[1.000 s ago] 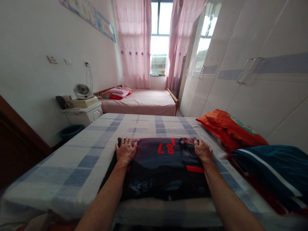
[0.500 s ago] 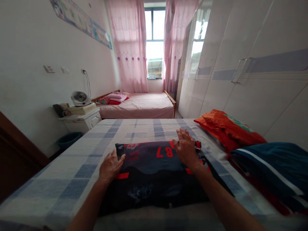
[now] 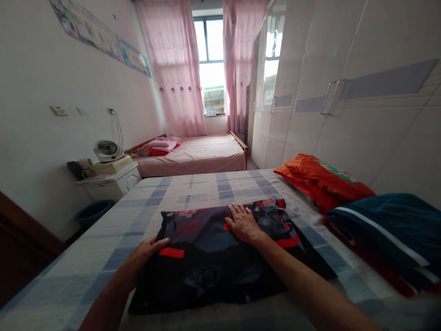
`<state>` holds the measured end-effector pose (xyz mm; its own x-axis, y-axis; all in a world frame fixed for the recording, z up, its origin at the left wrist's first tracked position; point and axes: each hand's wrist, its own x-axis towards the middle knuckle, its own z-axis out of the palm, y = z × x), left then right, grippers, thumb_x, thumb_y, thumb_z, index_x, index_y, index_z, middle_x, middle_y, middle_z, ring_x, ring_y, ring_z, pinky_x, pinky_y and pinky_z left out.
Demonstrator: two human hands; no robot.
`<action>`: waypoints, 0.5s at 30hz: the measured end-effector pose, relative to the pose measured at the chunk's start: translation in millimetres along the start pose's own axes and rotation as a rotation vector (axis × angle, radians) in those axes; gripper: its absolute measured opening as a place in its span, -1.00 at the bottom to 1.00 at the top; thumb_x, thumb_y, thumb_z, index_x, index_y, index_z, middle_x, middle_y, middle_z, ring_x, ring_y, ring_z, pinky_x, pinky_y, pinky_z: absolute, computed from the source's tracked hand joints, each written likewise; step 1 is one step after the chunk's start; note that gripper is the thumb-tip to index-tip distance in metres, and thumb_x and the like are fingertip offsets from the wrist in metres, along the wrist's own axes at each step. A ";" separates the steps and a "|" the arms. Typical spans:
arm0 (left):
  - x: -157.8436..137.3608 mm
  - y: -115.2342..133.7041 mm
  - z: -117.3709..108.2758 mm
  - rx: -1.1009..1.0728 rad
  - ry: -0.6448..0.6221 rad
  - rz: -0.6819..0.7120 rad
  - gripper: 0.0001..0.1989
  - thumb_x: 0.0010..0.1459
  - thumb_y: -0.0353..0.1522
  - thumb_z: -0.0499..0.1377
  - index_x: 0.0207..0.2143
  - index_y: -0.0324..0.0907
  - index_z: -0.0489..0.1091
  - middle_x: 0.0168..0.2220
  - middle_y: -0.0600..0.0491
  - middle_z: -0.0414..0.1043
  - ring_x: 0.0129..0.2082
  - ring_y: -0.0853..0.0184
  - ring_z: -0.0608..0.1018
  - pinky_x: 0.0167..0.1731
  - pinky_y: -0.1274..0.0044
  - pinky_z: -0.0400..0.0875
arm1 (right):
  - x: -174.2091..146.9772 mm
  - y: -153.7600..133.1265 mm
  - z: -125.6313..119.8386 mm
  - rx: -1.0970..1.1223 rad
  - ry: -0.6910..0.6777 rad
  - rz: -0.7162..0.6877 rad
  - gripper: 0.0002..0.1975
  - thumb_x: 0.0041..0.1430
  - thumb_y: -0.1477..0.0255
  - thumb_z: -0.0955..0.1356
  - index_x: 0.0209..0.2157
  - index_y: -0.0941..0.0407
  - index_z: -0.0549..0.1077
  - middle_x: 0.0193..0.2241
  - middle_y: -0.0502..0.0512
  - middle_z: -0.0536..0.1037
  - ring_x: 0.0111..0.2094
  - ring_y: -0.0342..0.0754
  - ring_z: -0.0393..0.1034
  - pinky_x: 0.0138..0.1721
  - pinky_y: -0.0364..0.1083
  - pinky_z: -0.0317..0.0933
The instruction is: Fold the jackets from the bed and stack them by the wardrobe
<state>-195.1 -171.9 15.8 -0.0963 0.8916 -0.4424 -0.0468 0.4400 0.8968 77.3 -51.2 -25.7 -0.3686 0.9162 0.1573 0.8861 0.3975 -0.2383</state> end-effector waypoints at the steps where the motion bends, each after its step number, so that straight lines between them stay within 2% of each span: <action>1: -4.9 5.3 3.5 -0.042 0.029 0.021 -0.61 -0.15 -0.18 0.33 -0.26 -0.17 0.43 -0.44 0.04 0.55 -0.44 0.19 0.59 -0.42 0.46 0.51 | -2.1 -1.5 -2.1 -0.003 0.019 -0.016 -0.40 0.24 0.16 0.10 0.23 0.16 0.10 0.26 0.15 0.05 0.27 0.12 -0.13 0.21 0.12 -0.23; 4: -16.3 24.8 18.3 -0.106 0.073 0.115 -0.64 -0.11 -0.27 0.28 -0.19 -0.15 0.43 -0.45 0.08 0.55 -0.43 0.20 0.59 -0.41 0.47 0.50 | -9.0 -5.8 -5.5 -0.001 0.017 -0.085 -0.39 0.24 0.14 0.09 0.24 0.13 0.07 0.28 0.12 0.00 0.29 0.09 -0.22 0.22 0.11 -0.31; 8: -22.0 49.2 45.0 -0.066 0.051 0.295 -0.49 -0.14 -0.27 0.25 -0.06 -0.19 0.39 -0.37 0.05 0.57 -0.36 0.18 0.60 -0.34 0.47 0.48 | -17.5 -6.5 -5.9 0.019 -0.085 -0.107 -0.39 0.24 0.14 0.08 0.23 0.18 0.10 0.26 0.16 0.05 0.27 0.12 -0.16 0.21 0.13 -0.23; 10: -21.9 59.3 59.6 -0.027 0.050 0.366 -0.46 -0.16 -0.25 0.26 -0.06 -0.21 0.39 -0.34 0.04 0.57 -0.33 0.19 0.59 -0.30 0.48 0.46 | -24.4 -5.0 -6.2 0.021 -0.069 -0.099 -0.37 0.23 0.13 0.10 0.23 0.17 0.10 0.26 0.16 0.03 0.27 0.13 -0.17 0.21 0.14 -0.21; 12: -21.3 69.1 75.3 -0.002 0.005 0.415 -0.46 -0.15 -0.23 0.27 -0.06 -0.22 0.39 -0.33 0.04 0.56 -0.32 0.20 0.58 -0.30 0.50 0.45 | -34.9 -3.2 -6.2 0.020 -0.021 -0.089 -0.39 0.23 0.14 0.11 0.23 0.16 0.10 0.27 0.17 0.02 0.28 0.13 -0.19 0.21 0.16 -0.25; 15: -21.2 84.5 104.8 0.027 -0.125 0.478 -0.46 -0.13 -0.24 0.26 -0.05 -0.26 0.37 -0.35 0.03 0.53 -0.35 0.24 0.56 -0.37 0.54 0.43 | -54.8 0.8 -9.8 0.058 0.018 -0.128 -0.45 0.26 0.21 0.10 0.21 0.16 0.15 0.25 0.16 0.07 0.28 0.10 -0.17 0.23 0.14 -0.27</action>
<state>-92.8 -142.4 100.9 0.0196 0.9996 0.0206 -0.0008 -0.0206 0.9998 101.0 -101.7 -25.2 -0.4722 0.8569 0.2066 0.8144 0.5138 -0.2697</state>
